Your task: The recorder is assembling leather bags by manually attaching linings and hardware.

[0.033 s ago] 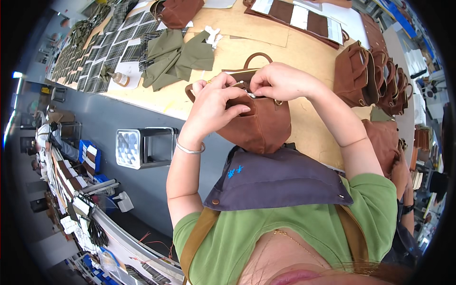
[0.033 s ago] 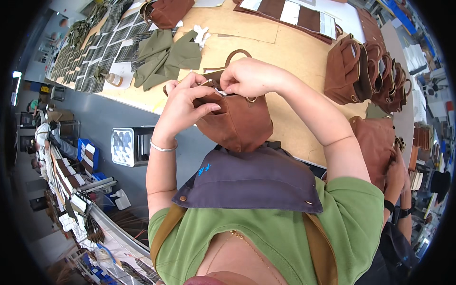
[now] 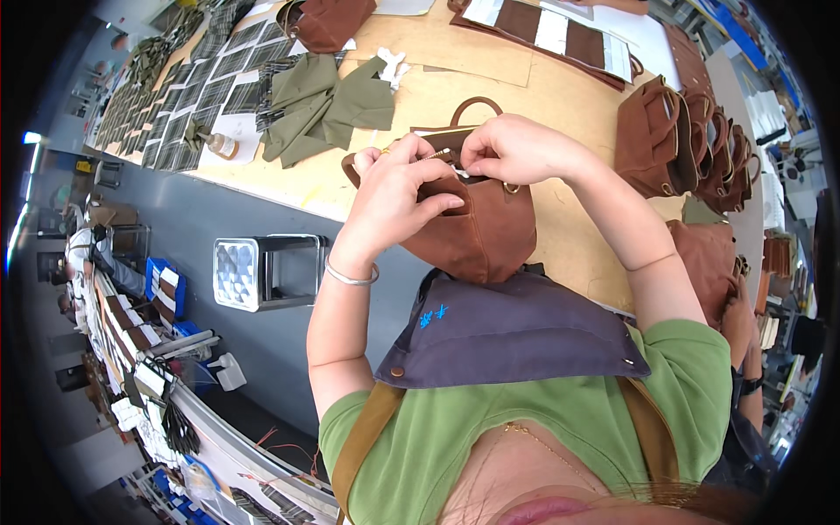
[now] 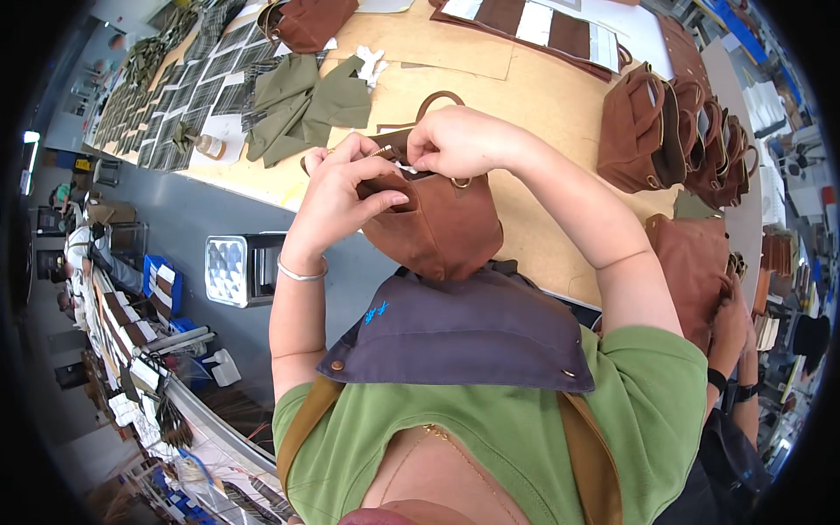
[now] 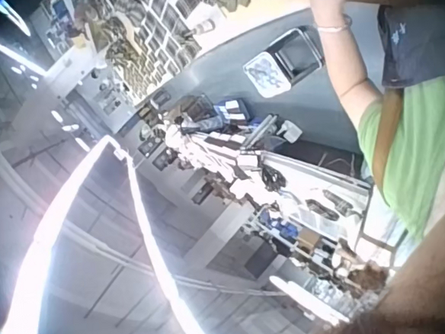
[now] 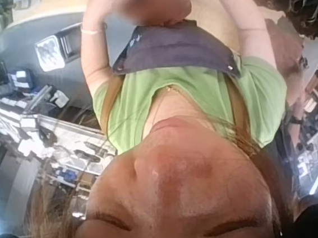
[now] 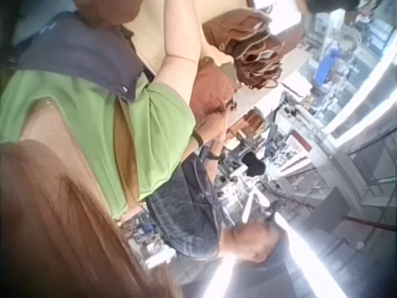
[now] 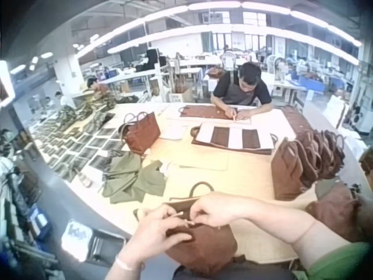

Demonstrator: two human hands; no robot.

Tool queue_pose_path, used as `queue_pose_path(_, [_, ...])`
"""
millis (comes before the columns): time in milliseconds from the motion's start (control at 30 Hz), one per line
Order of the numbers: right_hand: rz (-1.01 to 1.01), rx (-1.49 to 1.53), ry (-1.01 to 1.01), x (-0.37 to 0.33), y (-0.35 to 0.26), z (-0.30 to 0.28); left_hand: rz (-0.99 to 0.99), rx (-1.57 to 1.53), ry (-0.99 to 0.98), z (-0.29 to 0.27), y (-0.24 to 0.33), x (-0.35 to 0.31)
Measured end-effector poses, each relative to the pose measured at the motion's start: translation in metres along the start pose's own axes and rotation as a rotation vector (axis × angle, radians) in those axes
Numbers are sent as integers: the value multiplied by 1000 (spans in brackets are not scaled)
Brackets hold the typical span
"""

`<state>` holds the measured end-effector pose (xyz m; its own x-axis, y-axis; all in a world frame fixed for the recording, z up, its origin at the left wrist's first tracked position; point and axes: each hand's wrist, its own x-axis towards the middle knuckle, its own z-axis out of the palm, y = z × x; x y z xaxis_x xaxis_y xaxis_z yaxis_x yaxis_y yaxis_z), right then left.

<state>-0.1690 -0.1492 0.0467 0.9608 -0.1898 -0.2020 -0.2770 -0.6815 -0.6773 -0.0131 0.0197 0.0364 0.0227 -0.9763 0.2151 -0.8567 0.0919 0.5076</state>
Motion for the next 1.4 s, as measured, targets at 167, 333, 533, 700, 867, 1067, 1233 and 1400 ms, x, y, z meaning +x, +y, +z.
queue_pose_path(167, [34, -4, 33, 2, 5, 1, 103, 104, 232, 5, 12, 2])
queue_pose_path(333, [78, -19, 38, 3, 3, 2, 74, -70, 93, 11, 9, 2])
queue_pose_path(533, [43, 46, 10, 1, 3, 3, 106, -103, 37, 8, 5, 3])
queue_pose_path(700, [-8, 76, -29, -4, -4, 2, 53, -57, 36, 5, 1, -1])
queue_pose_path(867, [-63, 37, -57, -6, -7, 1, 83, -65, 43, 5, -5, -3])
queue_pose_path(1067, [-73, 13, -47, -5, -6, 2, 51, -63, 53, 3, -6, -8])
queue_pose_path(1233, [-54, -17, -53, -6, -11, 2, -13, -92, 84, 6, -3, -7])
queue_pose_path(1400, [-65, 4, -64, -6, -12, 2, -40, -119, 86, 7, -2, -8])
